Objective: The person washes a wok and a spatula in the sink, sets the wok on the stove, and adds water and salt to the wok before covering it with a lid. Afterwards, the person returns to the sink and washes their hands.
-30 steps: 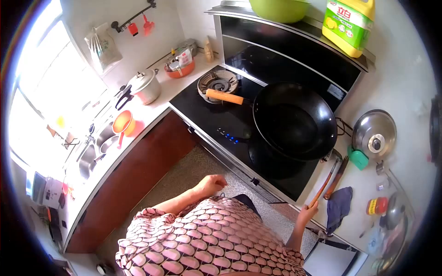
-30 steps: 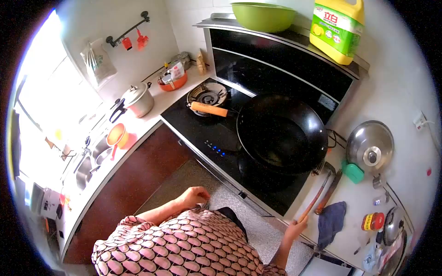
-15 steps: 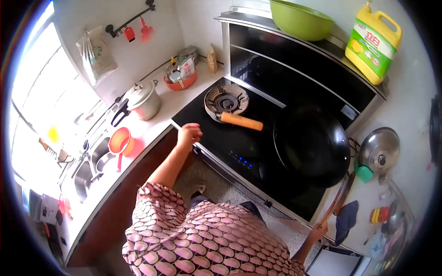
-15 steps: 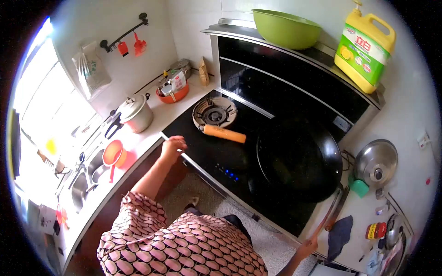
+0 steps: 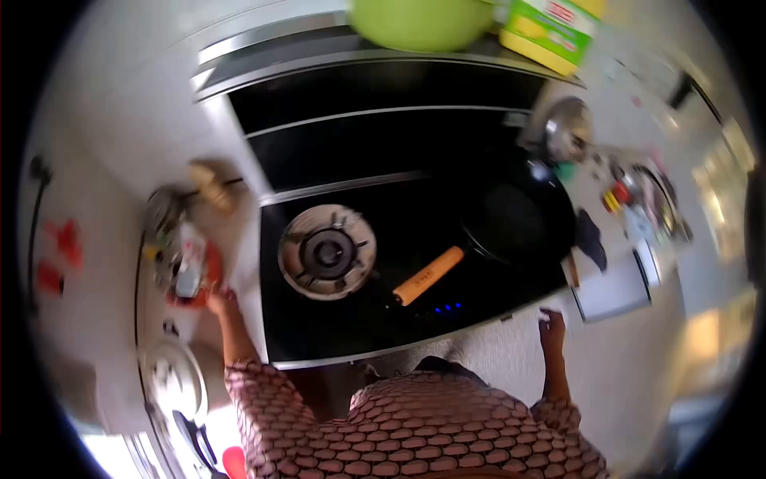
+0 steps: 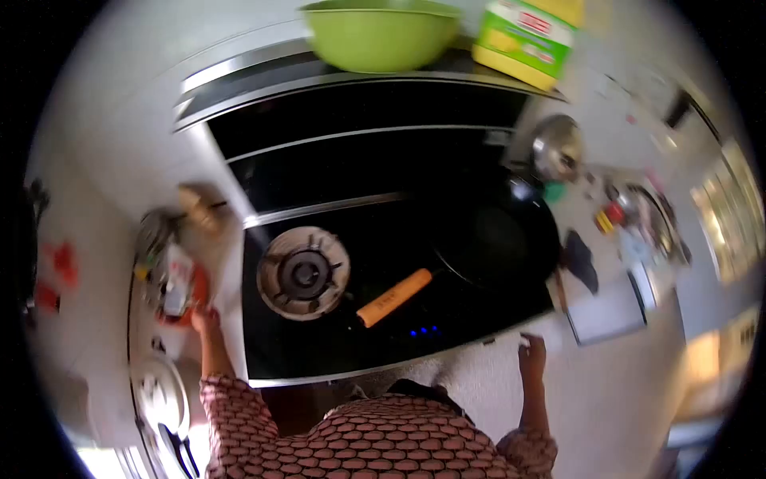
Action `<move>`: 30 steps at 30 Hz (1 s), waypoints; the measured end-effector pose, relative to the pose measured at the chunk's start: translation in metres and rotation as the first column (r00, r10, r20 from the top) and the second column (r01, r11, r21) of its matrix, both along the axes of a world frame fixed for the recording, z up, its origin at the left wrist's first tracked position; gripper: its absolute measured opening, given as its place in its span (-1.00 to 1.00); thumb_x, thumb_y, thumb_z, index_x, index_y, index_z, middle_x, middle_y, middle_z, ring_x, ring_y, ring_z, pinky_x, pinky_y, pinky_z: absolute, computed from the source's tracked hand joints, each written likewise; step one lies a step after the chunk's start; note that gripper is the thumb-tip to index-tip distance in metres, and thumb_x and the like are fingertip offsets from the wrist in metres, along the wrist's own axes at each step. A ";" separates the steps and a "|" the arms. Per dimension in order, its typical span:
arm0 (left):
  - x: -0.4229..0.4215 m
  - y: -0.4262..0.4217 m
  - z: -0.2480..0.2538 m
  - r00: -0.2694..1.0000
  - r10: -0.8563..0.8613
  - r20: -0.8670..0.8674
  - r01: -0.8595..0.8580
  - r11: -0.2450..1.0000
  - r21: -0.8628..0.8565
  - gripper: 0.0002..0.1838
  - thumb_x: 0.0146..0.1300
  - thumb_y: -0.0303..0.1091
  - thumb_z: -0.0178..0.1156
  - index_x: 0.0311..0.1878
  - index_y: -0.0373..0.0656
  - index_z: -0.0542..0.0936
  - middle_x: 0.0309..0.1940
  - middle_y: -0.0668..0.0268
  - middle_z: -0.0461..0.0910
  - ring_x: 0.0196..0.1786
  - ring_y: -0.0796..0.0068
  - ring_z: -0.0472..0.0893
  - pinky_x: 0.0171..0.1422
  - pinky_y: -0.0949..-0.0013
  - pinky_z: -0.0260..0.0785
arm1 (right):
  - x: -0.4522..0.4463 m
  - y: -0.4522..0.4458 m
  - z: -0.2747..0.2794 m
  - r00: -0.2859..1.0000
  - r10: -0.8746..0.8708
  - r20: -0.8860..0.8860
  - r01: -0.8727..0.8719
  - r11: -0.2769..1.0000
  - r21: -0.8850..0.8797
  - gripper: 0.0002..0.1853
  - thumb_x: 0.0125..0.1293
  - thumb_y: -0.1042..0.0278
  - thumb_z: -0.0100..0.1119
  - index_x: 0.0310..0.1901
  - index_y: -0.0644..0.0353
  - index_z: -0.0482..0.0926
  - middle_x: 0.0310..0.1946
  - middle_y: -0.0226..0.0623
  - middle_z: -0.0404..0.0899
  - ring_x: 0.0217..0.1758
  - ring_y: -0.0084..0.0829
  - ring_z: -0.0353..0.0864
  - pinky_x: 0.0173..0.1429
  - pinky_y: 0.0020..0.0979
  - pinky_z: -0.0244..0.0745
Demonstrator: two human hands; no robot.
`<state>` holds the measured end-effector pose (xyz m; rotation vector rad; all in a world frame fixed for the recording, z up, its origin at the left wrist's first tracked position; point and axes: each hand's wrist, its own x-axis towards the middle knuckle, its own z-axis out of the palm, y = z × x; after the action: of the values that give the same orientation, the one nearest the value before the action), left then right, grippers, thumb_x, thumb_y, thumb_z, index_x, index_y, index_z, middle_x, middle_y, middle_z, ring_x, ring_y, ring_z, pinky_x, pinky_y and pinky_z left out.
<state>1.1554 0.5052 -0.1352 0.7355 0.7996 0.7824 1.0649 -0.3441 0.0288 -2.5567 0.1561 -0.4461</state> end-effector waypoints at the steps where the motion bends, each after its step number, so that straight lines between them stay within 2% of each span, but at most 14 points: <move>1: 0.010 -0.024 0.047 0.994 0.091 -0.057 -0.101 0.975 -0.198 -0.65 -0.07 -0.41 0.28 -0.20 0.16 0.43 -0.43 0.32 0.46 -0.64 0.38 0.39 -0.68 0.51 0.16 | -0.001 0.006 0.006 0.997 -0.058 -0.051 0.060 0.998 0.034 -0.69 0.02 0.60 0.05 -0.14 0.18 0.52 -0.23 -0.19 0.49 -0.26 -0.31 0.48 -0.25 -0.42 0.42; 3: 0.025 -0.028 0.046 0.968 0.182 -0.173 -0.210 0.964 -0.163 -0.59 -0.15 -0.41 0.36 -0.20 0.06 0.42 -0.45 0.31 0.45 -0.58 0.35 0.40 -0.63 0.46 0.22 | -0.007 0.018 0.021 0.990 -0.114 -0.079 0.119 0.991 0.056 -0.70 0.02 0.59 0.07 -0.16 0.17 0.53 -0.26 -0.22 0.50 -0.36 -0.34 0.50 -0.28 -0.44 0.41; 7: 0.027 -0.007 0.020 0.982 0.085 -0.168 -0.133 0.945 -0.299 -0.60 -0.18 -0.39 0.40 -0.26 -0.03 0.42 -0.48 0.32 0.44 -0.54 0.34 0.41 -0.60 0.43 0.25 | -0.010 0.028 0.032 0.979 -0.164 -0.122 0.170 0.985 0.036 -0.71 0.01 0.58 0.07 -0.17 0.18 0.55 -0.27 -0.19 0.51 -0.35 -0.33 0.51 -0.27 -0.42 0.43; 8: 0.027 0.002 0.006 0.945 0.146 -0.292 -0.229 0.934 -0.274 -0.66 -0.14 -0.34 0.39 -0.29 -0.09 0.46 -0.44 0.26 0.48 -0.50 0.28 0.45 -0.55 0.37 0.30 | -0.014 0.025 0.029 0.985 -0.136 -0.111 0.140 0.990 0.026 -0.71 0.01 0.58 0.07 -0.17 0.17 0.55 -0.28 -0.18 0.51 -0.35 -0.33 0.51 -0.26 -0.42 0.44; 11: 0.035 -0.039 0.081 0.730 0.311 -0.609 -0.417 0.908 -0.037 -0.69 0.00 -0.16 0.30 -0.29 -0.19 0.57 -0.26 0.06 0.57 -0.34 0.12 0.55 -0.32 0.20 0.44 | -0.022 0.026 0.028 0.983 -0.159 -0.092 0.156 0.987 -0.036 -0.71 -0.01 0.58 0.09 -0.18 0.17 0.56 -0.29 -0.17 0.52 -0.32 -0.29 0.52 -0.22 -0.38 0.46; 13: 0.038 -0.016 0.059 0.543 0.267 -0.796 -0.299 0.947 0.115 -0.64 0.07 -0.12 0.21 -0.21 -0.24 0.59 -0.14 -0.01 0.55 -0.24 0.09 0.57 -0.12 0.18 0.43 | -0.030 0.040 0.046 0.972 -0.193 -0.133 0.202 0.978 0.059 -0.74 -0.01 0.56 0.09 -0.22 0.17 0.57 -0.28 -0.17 0.53 -0.27 -0.21 0.53 -0.17 -0.31 0.46; 17: 0.044 -0.039 0.077 0.459 0.504 -0.732 -0.421 0.848 0.321 -0.68 0.07 -0.22 0.17 -0.20 -0.27 0.59 -0.16 0.01 0.56 -0.20 0.09 0.57 -0.09 0.17 0.41 | -0.044 0.035 0.038 0.976 -0.168 -0.138 0.162 0.985 -0.058 -0.81 0.04 0.52 0.08 -0.27 0.16 0.59 -0.32 -0.19 0.55 -0.32 -0.26 0.55 -0.20 -0.34 0.47; 19: 0.039 -0.050 0.096 0.615 0.605 -0.506 -0.530 0.792 0.303 -0.73 0.01 -0.38 0.16 -0.20 -0.30 0.58 -0.19 0.02 0.57 -0.19 0.13 0.56 -0.08 0.20 0.39 | -0.045 0.036 0.045 0.960 -0.190 -0.204 0.179 0.981 -0.071 -0.82 0.06 0.51 0.08 -0.27 0.15 0.59 -0.33 -0.19 0.56 -0.33 -0.27 0.56 -0.20 -0.35 0.47; 23: 0.026 -0.023 0.065 0.637 0.645 -0.422 -0.496 0.762 0.415 -0.73 -0.04 -0.48 0.17 -0.20 -0.30 0.57 -0.22 0.01 0.57 -0.20 0.16 0.55 -0.10 0.22 0.39 | -0.049 0.036 0.036 0.962 -0.183 -0.202 0.183 0.983 -0.019 -0.81 0.08 0.50 0.06 -0.26 0.16 0.60 -0.38 -0.19 0.57 -0.40 -0.34 0.55 -0.27 -0.41 0.46; 25: 0.025 -0.007 0.051 0.615 0.740 -0.271 -0.604 0.664 0.441 -0.70 -0.13 -0.55 0.22 -0.21 -0.31 0.57 -0.27 0.05 0.58 -0.26 0.22 0.54 -0.14 0.23 0.38 | -0.051 0.034 0.029 0.972 -0.154 -0.175 0.151 0.988 -0.032 -0.79 0.06 0.51 0.06 -0.24 0.18 0.59 -0.43 -0.21 0.57 -0.47 -0.41 0.54 -0.35 -0.45 0.45; 27: 0.030 0.005 0.043 0.614 0.743 -0.266 -0.614 0.661 0.431 -0.70 -0.18 -0.57 0.24 -0.25 -0.31 0.56 -0.29 0.10 0.58 -0.28 0.30 0.53 -0.17 0.25 0.39 | -0.052 0.032 0.023 0.974 -0.113 -0.194 0.102 0.993 -0.067 -0.79 0.07 0.50 0.05 -0.23 0.19 0.59 -0.45 -0.16 0.58 -0.49 -0.40 0.55 -0.36 -0.41 0.45; 28: 0.028 0.014 0.036 0.662 0.744 -0.086 -0.622 0.610 0.491 -0.76 -0.11 -0.57 0.19 -0.27 -0.33 0.57 -0.33 0.13 0.60 -0.32 0.33 0.53 -0.21 0.30 0.40 | -0.050 0.025 0.013 0.988 -0.041 -0.146 0.022 0.991 -0.134 -0.78 0.07 0.48 0.05 -0.22 0.20 0.58 -0.46 -0.13 0.59 -0.51 -0.38 0.56 -0.36 -0.37 0.45; 29: 0.025 0.024 0.027 0.709 0.699 0.098 -0.630 0.564 0.534 -0.80 -0.04 -0.57 0.14 -0.28 -0.35 0.58 -0.37 0.15 0.62 -0.35 0.37 0.54 -0.25 0.36 0.40 | -0.049 0.027 0.013 0.973 -0.046 -0.228 0.031 0.997 -0.070 -0.77 0.07 0.46 0.04 -0.21 0.21 0.58 -0.45 -0.12 0.59 -0.54 -0.37 0.55 -0.36 -0.36 0.45; 30: 0.022 0.020 0.044 0.733 0.672 0.103 -0.591 0.554 0.587 -0.81 -0.06 -0.59 0.15 -0.30 -0.36 0.57 -0.38 0.17 0.61 -0.36 0.38 0.53 -0.26 0.37 0.40 | -0.046 0.032 0.014 0.976 -0.037 -0.217 0.021 0.997 -0.076 -0.76 0.07 0.47 0.02 -0.20 0.23 0.57 -0.46 -0.12 0.58 -0.55 -0.37 0.55 -0.37 -0.36 0.45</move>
<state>1.1770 0.5254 -0.0910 1.0756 0.9712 1.7252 1.0186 -0.3124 0.0424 -2.6747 0.2615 -0.1835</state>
